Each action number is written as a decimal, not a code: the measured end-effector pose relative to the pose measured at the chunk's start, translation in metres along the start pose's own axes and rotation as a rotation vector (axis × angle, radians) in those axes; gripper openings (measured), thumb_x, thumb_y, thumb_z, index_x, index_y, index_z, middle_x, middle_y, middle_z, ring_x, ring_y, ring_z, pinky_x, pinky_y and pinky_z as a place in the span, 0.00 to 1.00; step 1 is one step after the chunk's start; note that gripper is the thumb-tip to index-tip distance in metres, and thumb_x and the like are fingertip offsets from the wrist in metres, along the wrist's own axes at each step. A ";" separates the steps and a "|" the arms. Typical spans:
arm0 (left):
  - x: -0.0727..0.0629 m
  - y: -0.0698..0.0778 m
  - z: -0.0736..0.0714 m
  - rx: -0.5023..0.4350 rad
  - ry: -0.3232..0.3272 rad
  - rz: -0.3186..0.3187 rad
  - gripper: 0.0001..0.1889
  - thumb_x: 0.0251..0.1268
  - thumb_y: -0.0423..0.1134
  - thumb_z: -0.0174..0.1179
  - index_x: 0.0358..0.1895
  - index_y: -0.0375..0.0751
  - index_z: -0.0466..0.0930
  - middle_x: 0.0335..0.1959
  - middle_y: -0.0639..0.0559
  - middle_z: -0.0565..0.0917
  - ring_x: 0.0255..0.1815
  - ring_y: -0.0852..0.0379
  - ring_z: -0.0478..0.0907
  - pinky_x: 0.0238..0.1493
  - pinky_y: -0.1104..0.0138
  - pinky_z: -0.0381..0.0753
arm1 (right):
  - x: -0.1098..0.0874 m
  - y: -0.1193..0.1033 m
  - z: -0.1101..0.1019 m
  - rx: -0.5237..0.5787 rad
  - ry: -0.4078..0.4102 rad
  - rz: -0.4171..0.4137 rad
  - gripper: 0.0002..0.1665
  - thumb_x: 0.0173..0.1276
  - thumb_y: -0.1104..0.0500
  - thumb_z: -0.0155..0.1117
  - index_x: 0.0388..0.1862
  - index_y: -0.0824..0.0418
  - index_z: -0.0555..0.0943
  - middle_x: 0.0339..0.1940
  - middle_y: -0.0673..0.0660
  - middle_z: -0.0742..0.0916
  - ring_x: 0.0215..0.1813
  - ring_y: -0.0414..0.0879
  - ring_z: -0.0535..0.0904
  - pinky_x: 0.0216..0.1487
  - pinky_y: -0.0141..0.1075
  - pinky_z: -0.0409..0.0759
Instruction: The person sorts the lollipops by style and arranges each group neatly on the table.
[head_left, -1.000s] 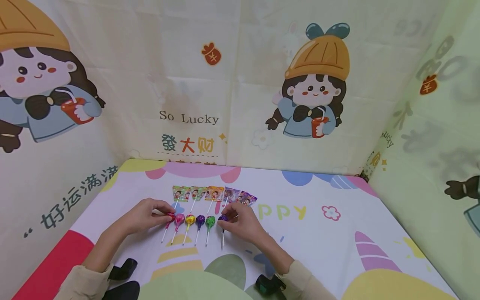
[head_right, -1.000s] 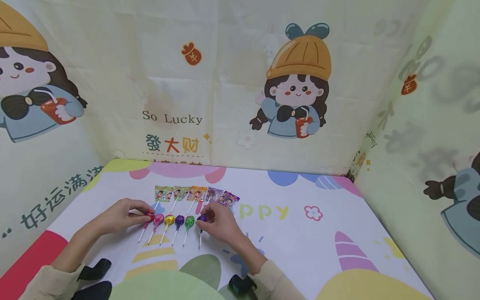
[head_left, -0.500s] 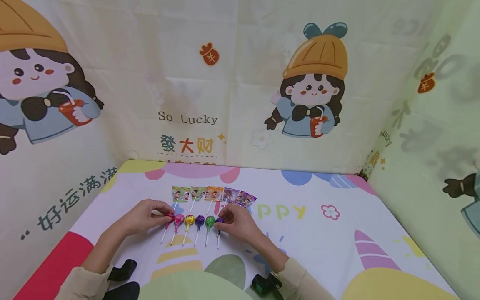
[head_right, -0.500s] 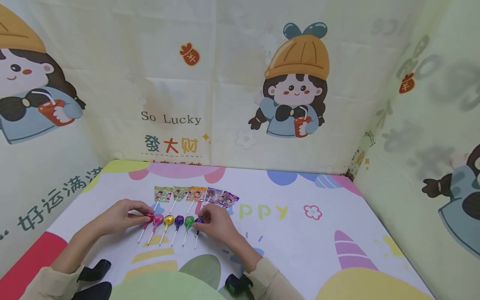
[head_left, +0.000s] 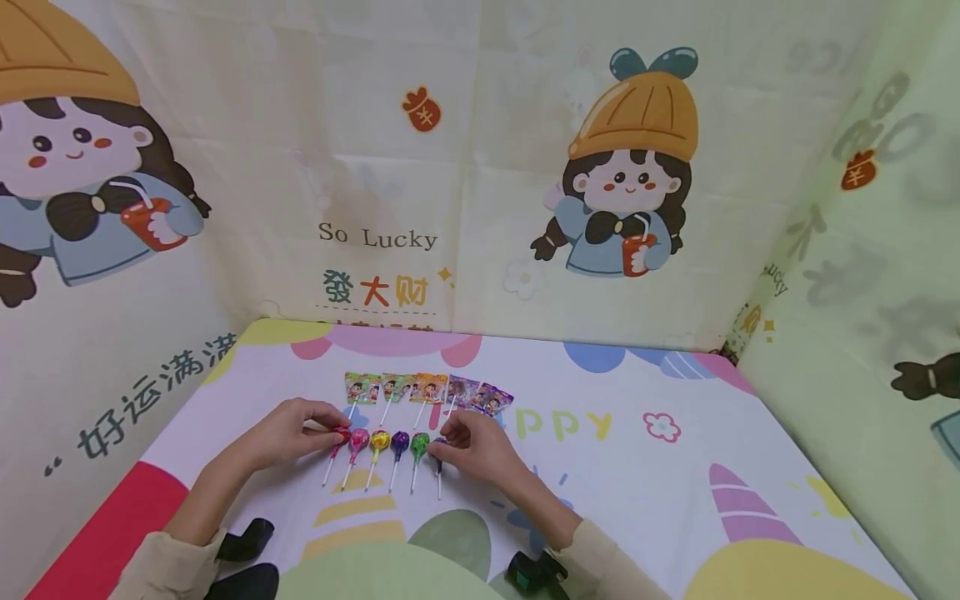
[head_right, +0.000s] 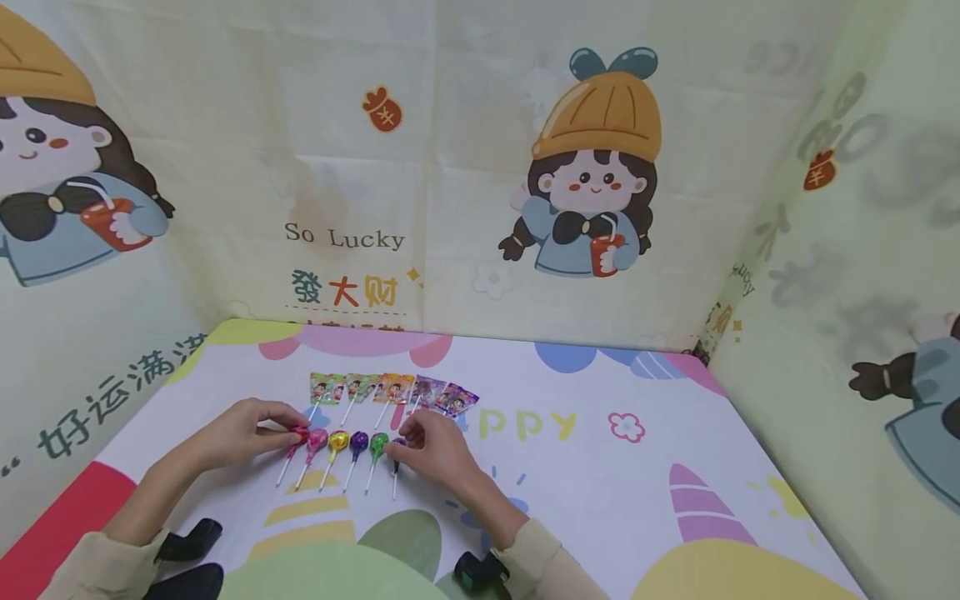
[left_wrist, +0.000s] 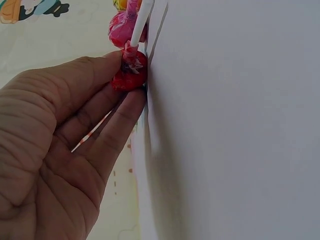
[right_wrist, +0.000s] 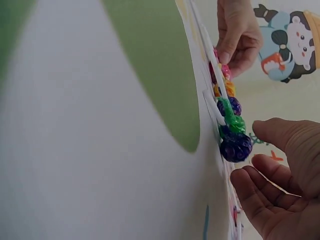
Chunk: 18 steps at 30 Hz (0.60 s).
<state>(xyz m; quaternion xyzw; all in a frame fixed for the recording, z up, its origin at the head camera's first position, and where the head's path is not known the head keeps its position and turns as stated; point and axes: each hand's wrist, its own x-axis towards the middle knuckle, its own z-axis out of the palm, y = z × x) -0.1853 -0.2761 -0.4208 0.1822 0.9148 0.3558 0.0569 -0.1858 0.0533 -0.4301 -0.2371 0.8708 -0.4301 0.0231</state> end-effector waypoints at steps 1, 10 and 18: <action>-0.001 -0.001 0.000 0.000 -0.004 0.004 0.10 0.64 0.37 0.71 0.48 0.45 0.89 0.44 0.55 0.88 0.48 0.53 0.82 0.54 0.53 0.87 | -0.002 0.000 -0.001 0.000 0.008 -0.005 0.12 0.66 0.53 0.74 0.39 0.60 0.83 0.34 0.48 0.85 0.36 0.37 0.79 0.38 0.28 0.81; -0.010 -0.007 -0.002 -0.059 -0.042 0.048 0.17 0.64 0.39 0.71 0.55 0.40 0.85 0.49 0.51 0.87 0.51 0.50 0.83 0.52 0.60 0.88 | -0.038 0.008 -0.023 0.015 0.060 0.015 0.08 0.70 0.52 0.71 0.39 0.55 0.83 0.34 0.45 0.86 0.37 0.37 0.82 0.42 0.29 0.85; -0.016 -0.004 -0.008 -0.012 -0.004 0.060 0.23 0.64 0.42 0.72 0.60 0.37 0.81 0.52 0.47 0.86 0.54 0.47 0.83 0.53 0.59 0.87 | -0.074 0.013 -0.048 0.021 0.068 -0.040 0.06 0.71 0.54 0.70 0.40 0.54 0.84 0.35 0.44 0.87 0.38 0.37 0.84 0.43 0.32 0.86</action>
